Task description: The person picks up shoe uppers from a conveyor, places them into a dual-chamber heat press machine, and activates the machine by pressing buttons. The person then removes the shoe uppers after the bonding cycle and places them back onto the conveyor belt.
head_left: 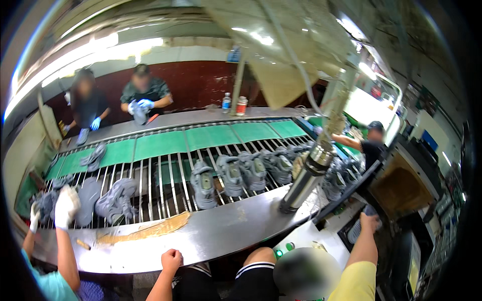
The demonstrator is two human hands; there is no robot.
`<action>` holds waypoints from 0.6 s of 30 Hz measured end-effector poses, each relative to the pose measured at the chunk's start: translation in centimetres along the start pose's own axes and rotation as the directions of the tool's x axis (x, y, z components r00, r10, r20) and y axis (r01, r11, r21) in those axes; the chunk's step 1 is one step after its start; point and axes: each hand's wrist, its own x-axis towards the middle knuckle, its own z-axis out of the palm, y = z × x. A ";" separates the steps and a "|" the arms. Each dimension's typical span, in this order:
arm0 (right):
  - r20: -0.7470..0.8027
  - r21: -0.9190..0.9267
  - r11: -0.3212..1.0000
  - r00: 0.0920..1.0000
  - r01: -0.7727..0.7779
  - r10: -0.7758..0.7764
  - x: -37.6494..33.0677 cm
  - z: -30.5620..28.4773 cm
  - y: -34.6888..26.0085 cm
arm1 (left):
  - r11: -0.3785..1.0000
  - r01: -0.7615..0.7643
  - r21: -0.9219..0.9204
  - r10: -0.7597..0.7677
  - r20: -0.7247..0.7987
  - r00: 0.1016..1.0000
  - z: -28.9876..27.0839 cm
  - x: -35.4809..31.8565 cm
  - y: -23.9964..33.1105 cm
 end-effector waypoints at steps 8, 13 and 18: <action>-0.409 0.414 0.891 0.913 0.187 -0.002 -3.9 0.3 5.3 | 0.988 -0.132 0.081 0.131 0.015 0.991 -1.2 -0.2 1.0; -0.538 0.682 0.585 0.843 0.438 -0.004 -10.9 1.9 11.3 | 0.988 -0.055 0.146 0.040 0.101 0.994 -2.4 -0.5 2.2; -0.197 0.976 -0.141 0.951 0.167 -0.239 -21.1 0.2 12.5 | 0.988 0.000 -0.156 0.079 0.498 0.863 0.0 -5.0 7.0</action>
